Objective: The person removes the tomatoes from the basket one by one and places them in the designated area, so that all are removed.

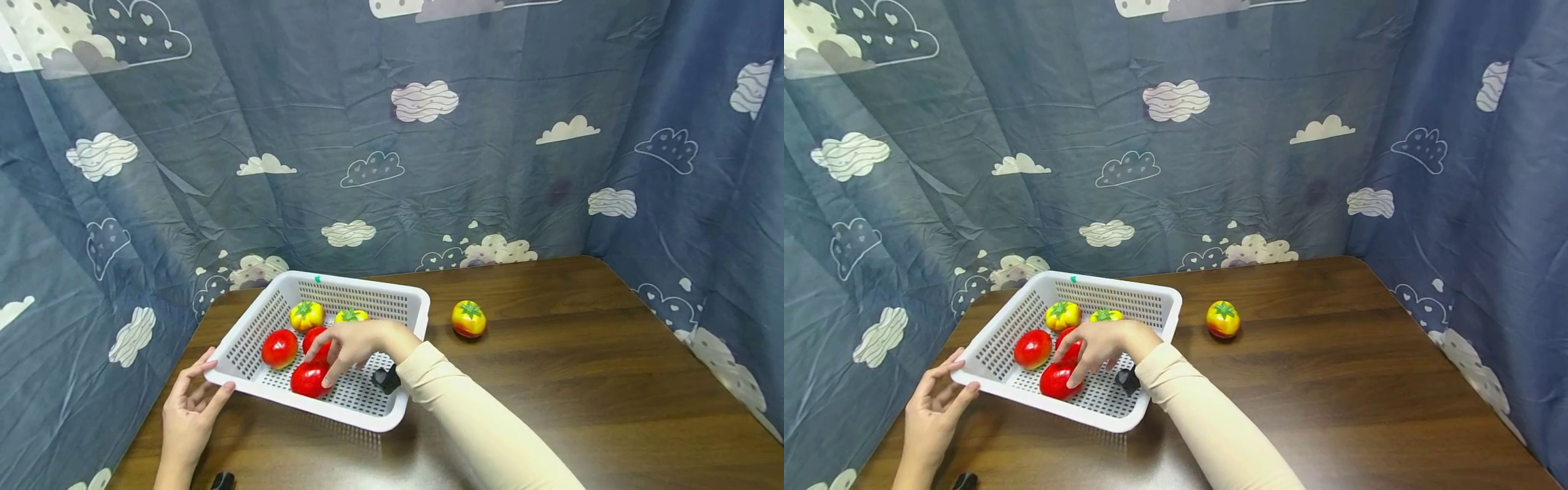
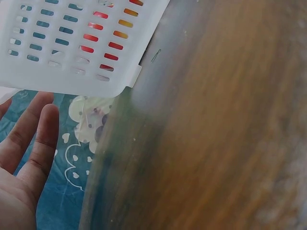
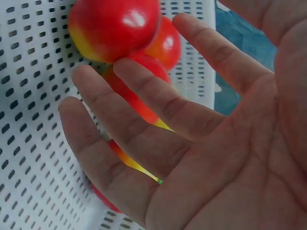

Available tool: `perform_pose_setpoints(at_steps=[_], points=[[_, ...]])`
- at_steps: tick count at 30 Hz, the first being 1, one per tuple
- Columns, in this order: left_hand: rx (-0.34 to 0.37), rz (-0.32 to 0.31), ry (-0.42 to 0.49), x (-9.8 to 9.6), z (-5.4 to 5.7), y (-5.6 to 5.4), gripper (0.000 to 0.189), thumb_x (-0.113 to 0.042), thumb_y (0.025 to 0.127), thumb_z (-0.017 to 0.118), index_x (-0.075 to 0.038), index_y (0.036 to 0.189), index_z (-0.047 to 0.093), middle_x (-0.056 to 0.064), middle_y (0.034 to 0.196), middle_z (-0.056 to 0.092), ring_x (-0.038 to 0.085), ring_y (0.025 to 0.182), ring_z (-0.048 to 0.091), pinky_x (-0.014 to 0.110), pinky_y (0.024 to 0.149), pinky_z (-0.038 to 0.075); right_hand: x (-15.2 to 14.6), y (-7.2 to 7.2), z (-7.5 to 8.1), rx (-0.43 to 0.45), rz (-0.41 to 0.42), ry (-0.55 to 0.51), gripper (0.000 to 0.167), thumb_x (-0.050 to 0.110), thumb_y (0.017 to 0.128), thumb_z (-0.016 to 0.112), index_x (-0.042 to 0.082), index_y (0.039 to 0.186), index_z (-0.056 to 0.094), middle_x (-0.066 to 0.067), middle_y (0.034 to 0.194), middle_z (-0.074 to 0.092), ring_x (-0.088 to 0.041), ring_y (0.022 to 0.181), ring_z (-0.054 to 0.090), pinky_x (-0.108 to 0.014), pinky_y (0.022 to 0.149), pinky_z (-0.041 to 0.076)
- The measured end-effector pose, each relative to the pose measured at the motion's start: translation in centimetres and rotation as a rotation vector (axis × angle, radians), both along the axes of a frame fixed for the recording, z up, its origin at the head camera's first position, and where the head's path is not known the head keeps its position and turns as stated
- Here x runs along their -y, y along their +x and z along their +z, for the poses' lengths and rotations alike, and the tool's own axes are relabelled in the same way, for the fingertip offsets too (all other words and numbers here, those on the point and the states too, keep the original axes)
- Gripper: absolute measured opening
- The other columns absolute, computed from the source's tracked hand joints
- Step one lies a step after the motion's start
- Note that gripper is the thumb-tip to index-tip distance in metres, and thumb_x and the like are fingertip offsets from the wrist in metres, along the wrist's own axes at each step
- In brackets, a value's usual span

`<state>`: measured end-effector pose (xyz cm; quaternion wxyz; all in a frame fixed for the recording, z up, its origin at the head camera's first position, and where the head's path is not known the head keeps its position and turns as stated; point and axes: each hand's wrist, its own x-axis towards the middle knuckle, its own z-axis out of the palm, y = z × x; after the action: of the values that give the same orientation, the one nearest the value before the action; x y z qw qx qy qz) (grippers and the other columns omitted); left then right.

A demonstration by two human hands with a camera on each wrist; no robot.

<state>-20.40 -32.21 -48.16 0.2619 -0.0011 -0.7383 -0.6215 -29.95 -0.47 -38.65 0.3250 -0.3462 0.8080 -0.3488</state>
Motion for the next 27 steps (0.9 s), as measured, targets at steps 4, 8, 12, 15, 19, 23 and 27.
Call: perform_pose_setpoints(at_steps=[4,8,12,15,19,23,27], points=[[-0.005,-0.007,0.004,-0.2,0.2,0.0,0.050,0.024,0.084,0.074,0.014,0.131,0.059,-0.009,0.147,0.066,0.000,0.099,0.075,0.013,0.081,0.061,0.4,0.5,-0.3,0.038,-0.037,0.031,0.056,0.018,0.089,0.087,0.022,0.142,0.067,-0.012,0.126,0.069,-0.015,0.108,0.061,-0.047,0.085,0.067],[-0.021,-0.015,0.005,-0.3,0.3,0.0,0.050,0.025,0.084,0.074,0.015,0.130,0.060,-0.008,0.147,0.066,0.001,0.099,0.075,0.013,0.081,0.061,0.9,0.9,-0.6,0.043,-0.050,0.055,0.063,0.018,0.088,0.087,0.025,0.146,0.064,-0.011,0.130,0.066,-0.015,0.109,0.059,-0.045,0.082,0.068],[-0.032,-0.015,-0.002,-0.3,0.4,0.1,0.050,0.025,0.084,0.074,0.015,0.130,0.060,-0.004,0.148,0.066,0.000,0.098,0.075,0.013,0.079,0.061,1.4,1.0,-0.9,0.010,-0.045,0.061,0.068,0.016,0.088,0.088,0.025,0.150,0.059,-0.010,0.128,0.066,-0.013,0.104,0.060,-0.045,0.078,0.068],[-0.028,-0.013,0.001,-0.2,0.3,0.0,0.050,0.025,0.084,0.074,0.015,0.130,0.060,-0.002,0.150,0.066,0.000,0.098,0.075,0.013,0.080,0.061,1.8,1.2,-1.0,0.005,-0.059,0.060,0.070,0.013,0.087,0.089,0.025,0.148,0.058,-0.005,0.128,0.062,-0.012,0.104,0.058,-0.042,0.075,0.068],[-0.019,-0.009,0.002,-0.1,0.3,0.1,0.050,0.025,0.084,0.074,0.015,0.130,0.060,-0.002,0.149,0.066,0.000,0.098,0.075,0.013,0.081,0.061,2.1,1.3,-1.2,0.013,-0.073,0.059,0.069,0.010,0.086,0.089,0.026,0.145,0.058,-0.001,0.132,0.056,-0.014,0.109,0.055,-0.039,0.073,0.068],[-0.018,-0.009,-0.002,-0.2,0.3,0.3,0.050,0.024,0.084,0.075,0.014,0.130,0.060,-0.006,0.148,0.066,-0.001,0.098,0.075,0.012,0.080,0.061,2.2,1.2,-1.5,0.009,-0.076,0.066,0.067,0.009,0.085,0.089,0.027,0.141,0.057,0.000,0.133,0.055,-0.014,0.112,0.054,-0.038,0.073,0.068],[-0.012,-0.005,-0.015,-0.2,0.2,0.3,0.049,0.022,0.085,0.076,0.013,0.130,0.060,-0.011,0.146,0.066,-0.002,0.098,0.075,0.012,0.079,0.061,2.2,1.3,-1.7,0.000,-0.085,0.072,0.063,0.009,0.084,0.090,0.028,0.135,0.057,0.002,0.133,0.054,-0.014,0.112,0.053,-0.036,0.074,0.067]])
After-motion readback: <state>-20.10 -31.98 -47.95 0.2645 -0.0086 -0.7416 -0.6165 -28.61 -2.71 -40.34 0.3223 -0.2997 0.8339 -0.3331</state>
